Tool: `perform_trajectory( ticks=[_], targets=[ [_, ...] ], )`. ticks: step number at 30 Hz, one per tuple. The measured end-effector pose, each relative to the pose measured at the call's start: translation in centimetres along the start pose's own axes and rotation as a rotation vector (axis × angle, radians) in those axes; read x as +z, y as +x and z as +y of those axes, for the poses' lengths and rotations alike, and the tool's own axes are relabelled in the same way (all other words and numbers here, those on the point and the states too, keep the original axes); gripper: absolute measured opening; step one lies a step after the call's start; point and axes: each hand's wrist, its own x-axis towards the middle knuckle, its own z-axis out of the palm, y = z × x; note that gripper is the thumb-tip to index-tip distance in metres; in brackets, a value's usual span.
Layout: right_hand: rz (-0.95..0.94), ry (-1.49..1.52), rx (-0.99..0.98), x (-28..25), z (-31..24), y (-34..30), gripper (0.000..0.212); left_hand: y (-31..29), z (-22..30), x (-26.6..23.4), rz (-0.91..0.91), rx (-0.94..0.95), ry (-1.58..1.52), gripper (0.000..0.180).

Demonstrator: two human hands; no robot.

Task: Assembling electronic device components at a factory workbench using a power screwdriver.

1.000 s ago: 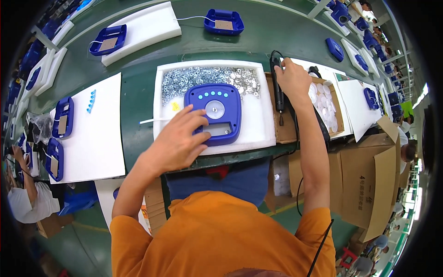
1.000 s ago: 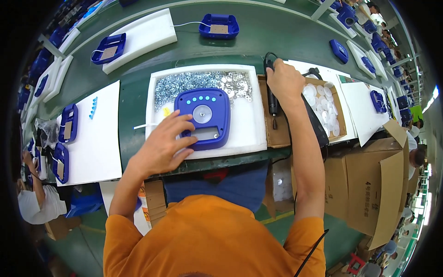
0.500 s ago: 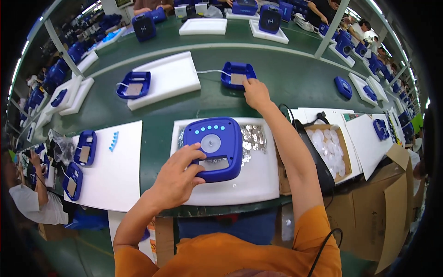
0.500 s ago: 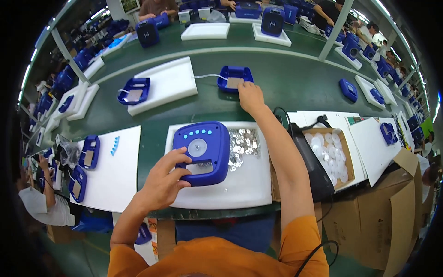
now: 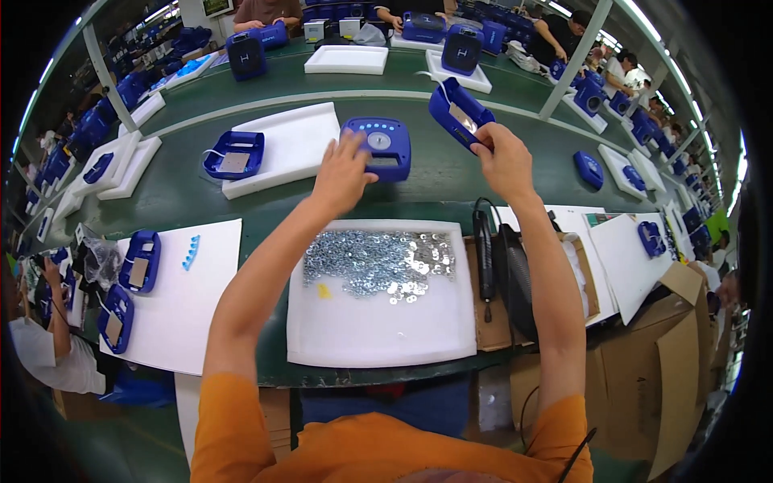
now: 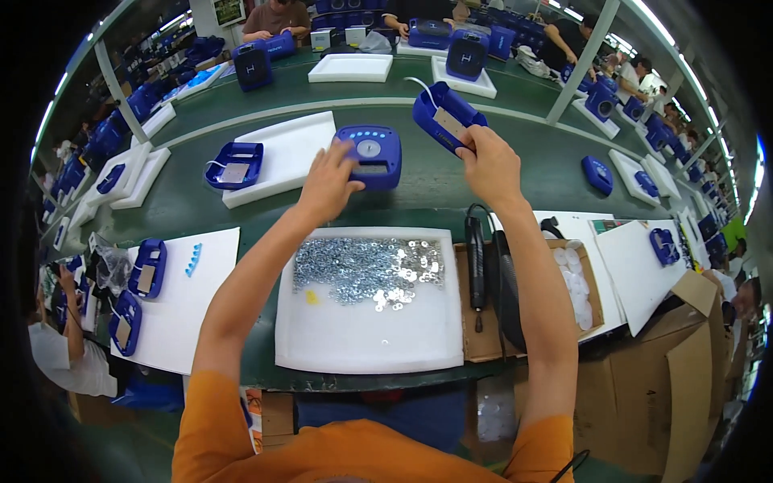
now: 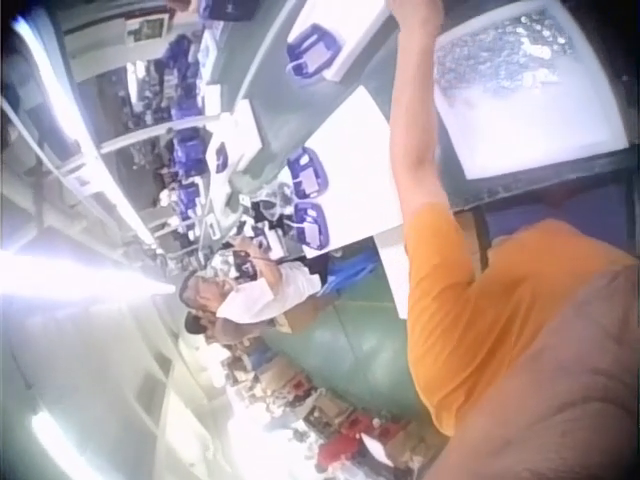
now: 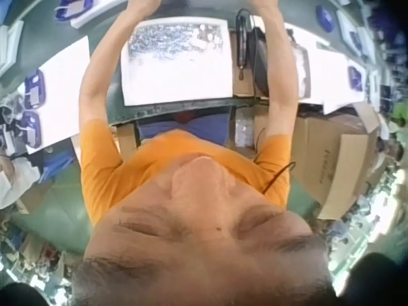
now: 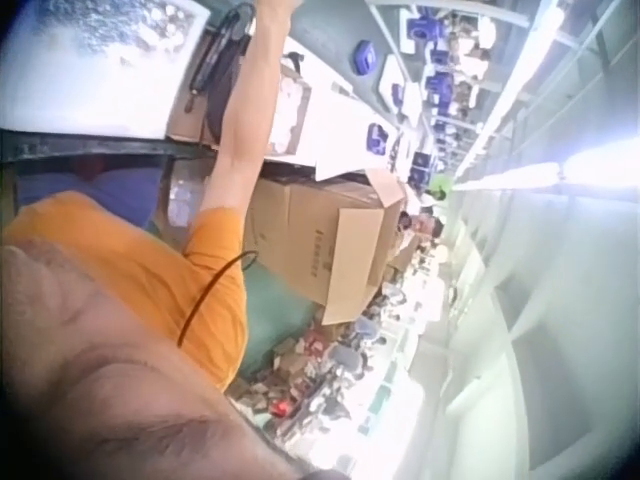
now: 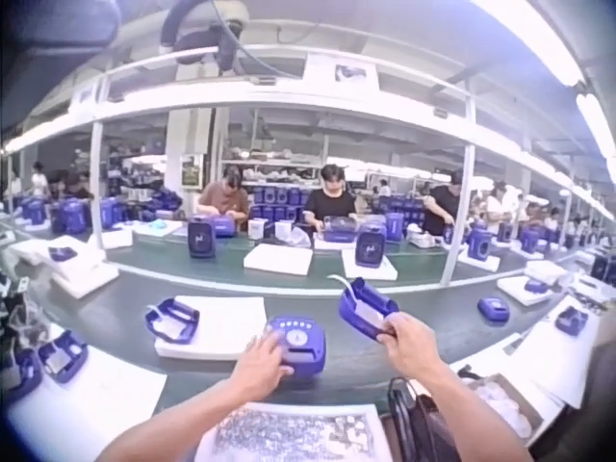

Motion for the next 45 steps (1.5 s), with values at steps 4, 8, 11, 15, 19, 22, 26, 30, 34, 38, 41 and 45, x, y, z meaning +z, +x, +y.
perform_trajectory(
  ticks=[4, 8, 11, 15, 19, 22, 26, 30, 34, 38, 41, 45],
  targets=[
    [0.009, 0.004, -0.021, -5.8, -3.2, -2.1, 0.015, 4.1, 4.1, -1.9, 0.329, -0.248, -0.132, 0.106],
    [-0.097, -0.010, -0.168, -7.9, -7.4, -5.4, 0.016, 0.7, 9.6, -8.6, 0.380, 0.043, -0.176, 0.135],
    [-0.246, 0.128, -0.260, -8.7, -11.1, -7.9, 0.016, -3.0, 11.3, -9.8, 0.237, 0.162, -0.035, 0.113],
    [-0.362, 0.371, -0.168, -9.1, -13.2, -11.2, 0.034, -7.2, 12.4, -11.7, 0.153, 0.129, -0.099, 0.066],
    [-0.187, 0.553, -0.036, -8.6, -14.3, -13.8, 0.069, -10.3, 12.6, -16.2, 0.073, -0.142, -0.475, 0.039],
    [-0.289, 0.624, 0.089, -8.0, -14.8, -15.0, 0.057, -12.0, 12.2, -18.1, -0.107, -0.429, -0.919, 0.038],
    [-0.275, 0.665, 0.132, -7.0, -15.3, -16.4, 0.046, -13.3, 11.8, -16.5, -0.075, -0.456, -1.157, 0.060],
    [-0.310, 0.811, 0.383, -5.1, -13.1, -18.1, 0.043, -15.4, 10.8, -12.8, -0.070, -0.647, -1.302, 0.068],
    [-0.413, 0.877, 0.603, -3.2, -11.0, -20.3, 0.041, -17.2, 8.1, -12.7, -0.432, -0.741, -1.096, 0.072],
    [-0.498, 0.909, 0.807, -2.3, -10.4, -21.6, 0.040, -18.0, 8.7, -13.4, -0.521, -0.721, -0.742, 0.044],
    [-0.741, 0.728, 0.845, -1.8, -9.1, -21.7, 0.041, -18.8, 8.9, -11.9, -0.341, -0.554, -0.384, 0.021],
    [-0.866, 0.553, 0.724, -2.6, -9.6, -20.3, 0.038, -18.4, 8.4, -9.3, -0.120, -0.287, -0.136, 0.009]
  ],
)
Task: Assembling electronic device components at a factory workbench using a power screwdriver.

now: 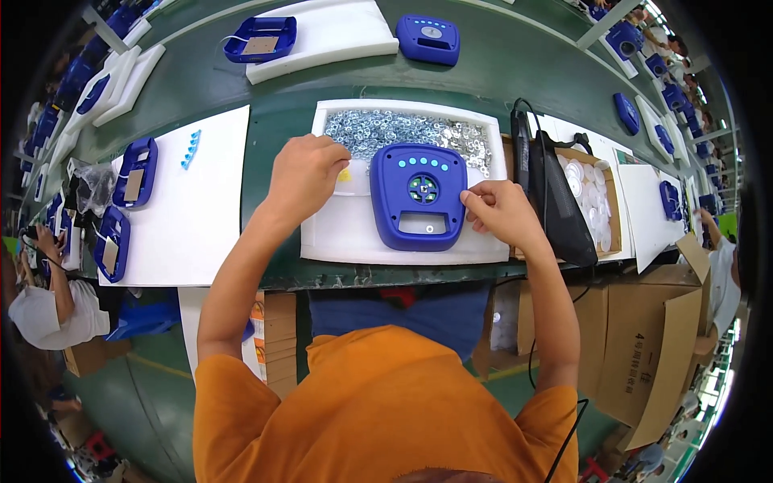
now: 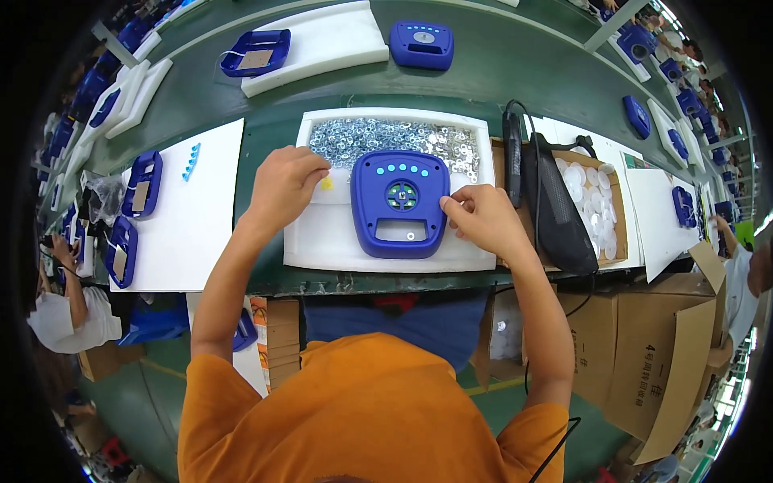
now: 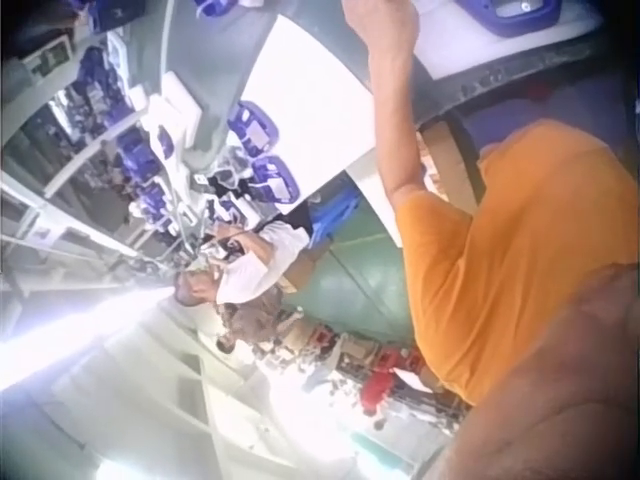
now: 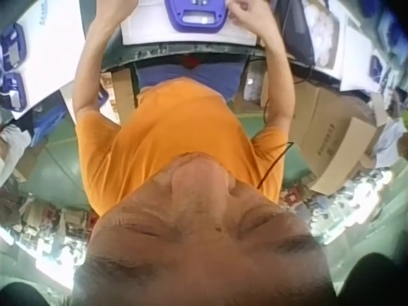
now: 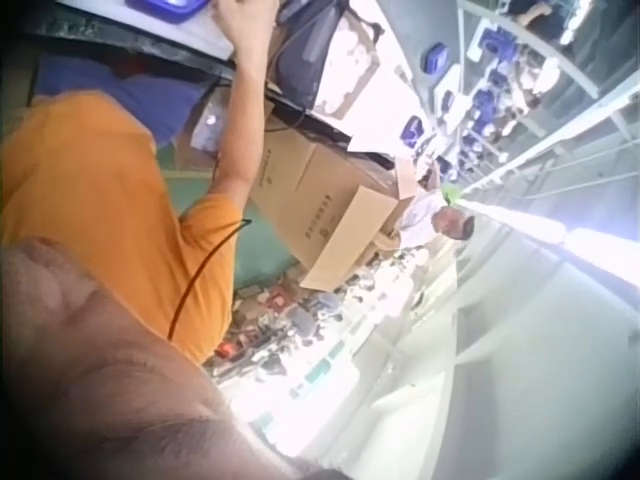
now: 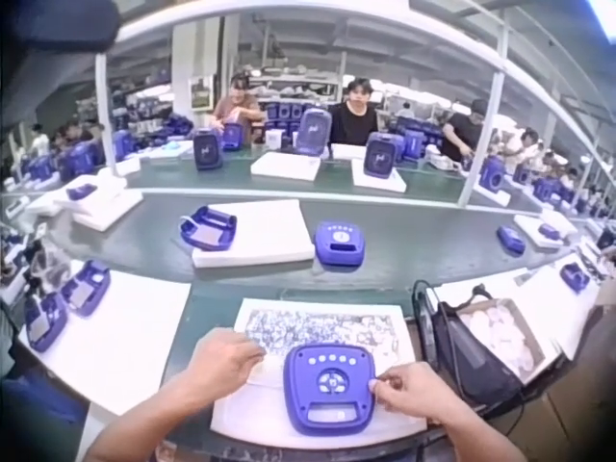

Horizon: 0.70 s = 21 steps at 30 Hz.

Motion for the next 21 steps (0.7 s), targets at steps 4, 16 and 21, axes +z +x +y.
perform_trajectory(
  ticks=[4, 16, 21],
  targets=[
    [0.214, -0.183, -0.206, -1.9, 0.1, -1.1, 0.034, 1.3, -0.8, 3.2, 0.079, 0.119, 0.030, 0.005],
    [0.827, 0.230, -0.178, -19.4, 9.3, -4.6, 0.030, 2.1, -0.9, 3.2, -0.001, 0.293, 0.288, 0.006],
    [0.799, -0.441, -0.010, -20.8, 16.2, -3.3, 0.025, 3.5, 0.8, 1.9, -0.008, 0.289, 0.328, 0.007]
  ],
)
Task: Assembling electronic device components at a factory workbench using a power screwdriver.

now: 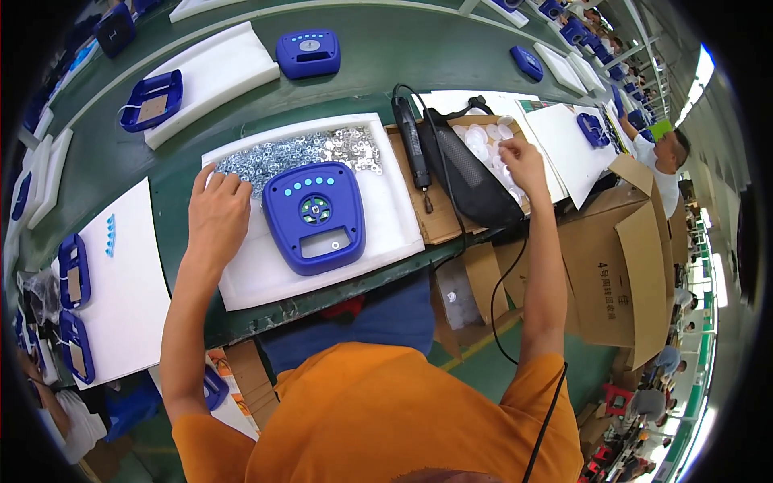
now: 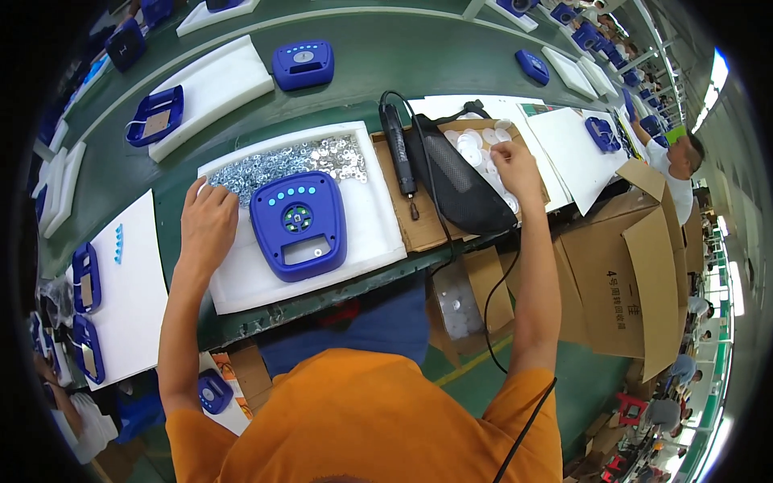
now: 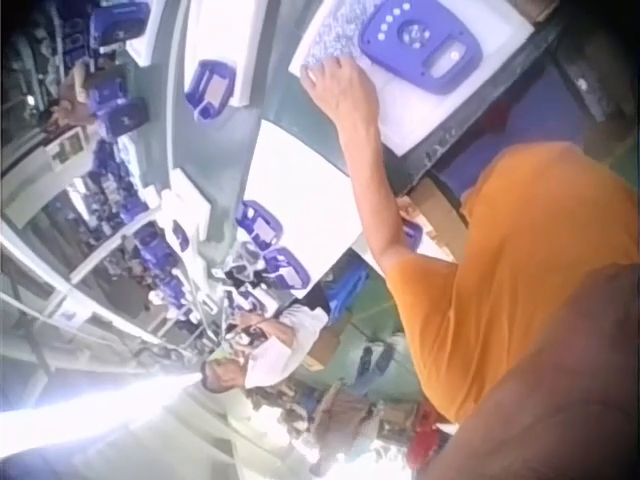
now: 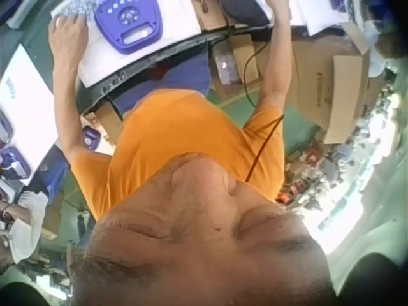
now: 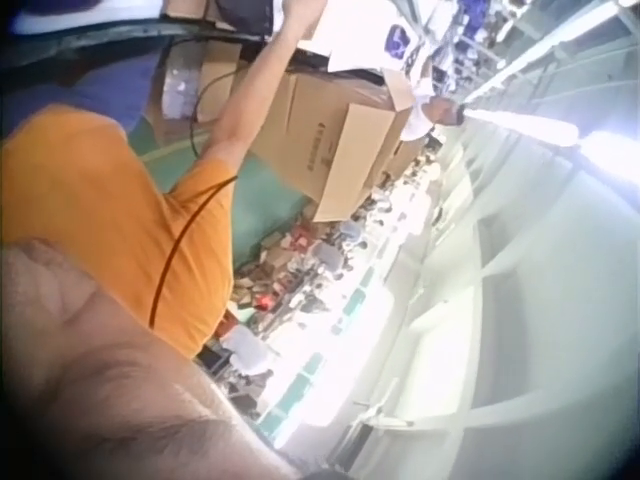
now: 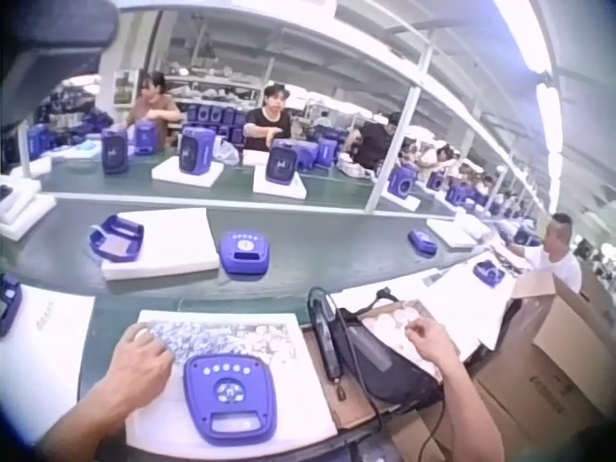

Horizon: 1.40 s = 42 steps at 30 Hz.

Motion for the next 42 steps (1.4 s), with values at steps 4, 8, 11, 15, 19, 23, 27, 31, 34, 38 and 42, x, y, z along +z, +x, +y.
perform_trajectory(
  ticks=[4, 8, 11, 15, 19, 23, 27, 31, 34, 38, 42],
  targets=[
    [-0.003, -0.169, -0.227, 2.6, -2.9, -0.3, 0.031, 1.0, 0.4, -1.4, 0.075, -0.037, -0.042, 0.003],
    [-0.122, -0.216, -0.197, 2.4, -2.9, 0.3, 0.038, 4.2, 1.2, -1.7, 0.283, -0.066, -0.273, 0.006],
    [-0.142, -0.243, -0.187, 2.3, -3.6, 0.1, 0.038, 4.8, 2.1, -0.1, 0.229, -0.211, -0.615, 0.007],
    [-0.140, -0.344, -0.196, 2.1, -3.7, -0.2, 0.044, 3.4, 2.3, 1.9, 0.228, -0.268, -0.778, 0.007],
    [0.042, -0.333, -0.257, 1.3, -4.4, -0.8, 0.054, 3.0, 1.2, 0.9, 0.303, -0.338, -0.890, 0.008],
    [-0.072, 0.210, -0.364, 1.3, -13.9, -4.2, 0.060, 2.7, 1.2, 0.2, 0.164, -0.371, -0.973, 0.011],
    [-0.304, 0.383, -0.625, 5.2, -22.9, -9.2, 0.074, 2.6, 1.4, -0.8, 0.110, -0.311, -1.006, 0.010],
    [-0.339, 0.265, -0.864, 8.7, -27.5, -11.0, 0.080, 2.3, 1.1, -1.1, 0.160, -0.271, -0.988, 0.010],
    [-0.344, 0.224, -0.874, 9.9, -27.6, -11.1, 0.081, 2.3, 1.1, -1.4, 0.165, -0.277, -1.003, 0.010],
    [-0.378, 0.227, -0.875, 9.6, -27.9, -10.8, 0.080, 2.3, 1.5, -1.5, 0.164, -0.218, -0.973, 0.011],
    [-0.388, 0.252, -0.906, 9.8, -28.6, -11.0, 0.074, 2.2, 1.8, -1.6, 0.150, -0.199, -0.956, 0.010]
  ],
)
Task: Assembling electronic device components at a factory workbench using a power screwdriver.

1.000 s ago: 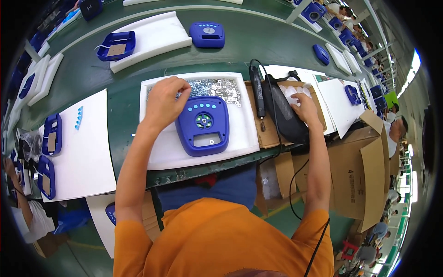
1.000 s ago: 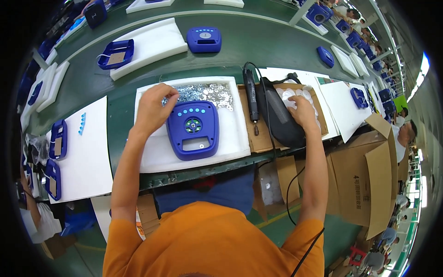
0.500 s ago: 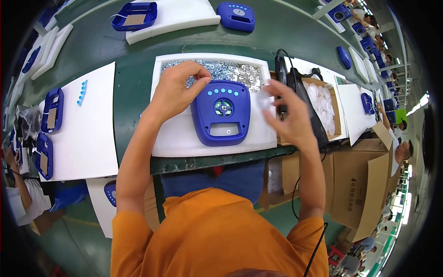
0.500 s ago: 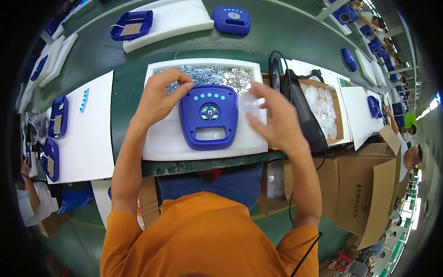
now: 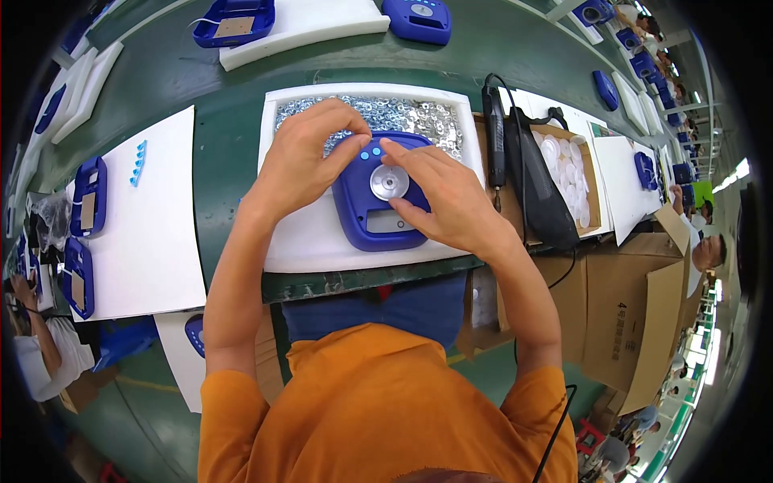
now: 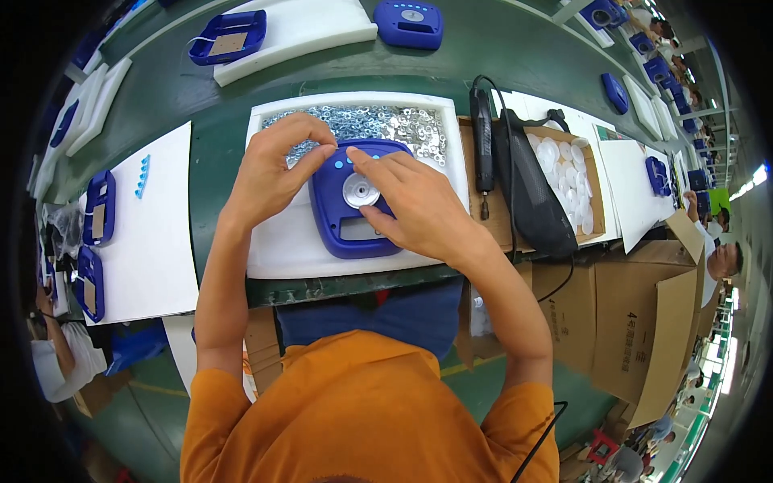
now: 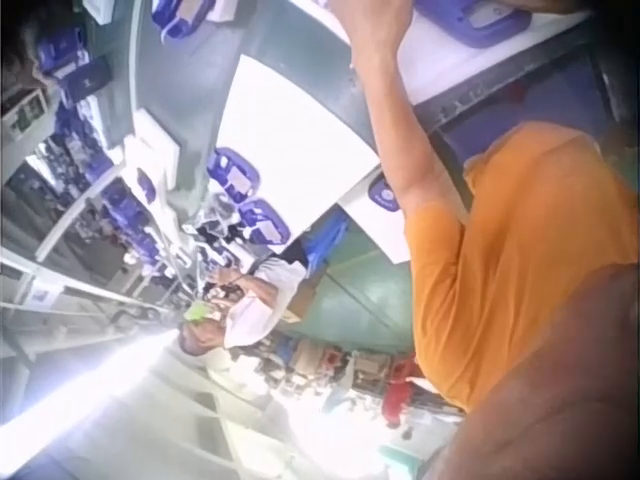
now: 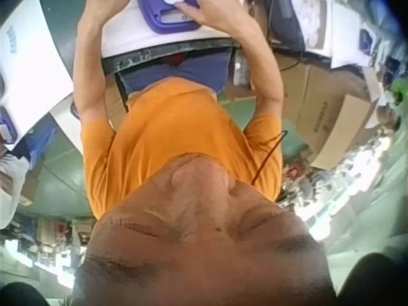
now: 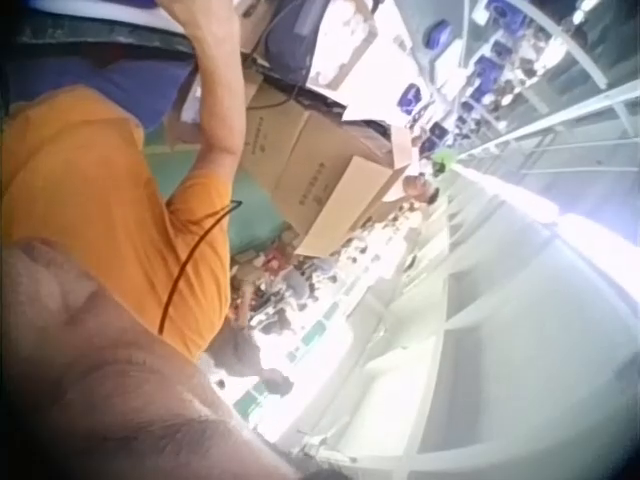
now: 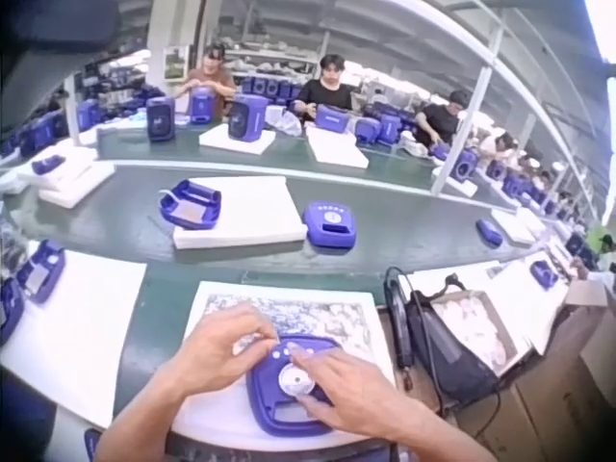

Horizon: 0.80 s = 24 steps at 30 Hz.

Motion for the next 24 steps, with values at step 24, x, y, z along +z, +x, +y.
perform_trajectory(
  ticks=[24],
  targets=[
    [0.105, -0.594, 0.203, -2.2, 8.8, -4.0, 0.008, 0.5, 0.4, 0.9, -0.102, -0.021, -0.023, 0.007]
  ],
)
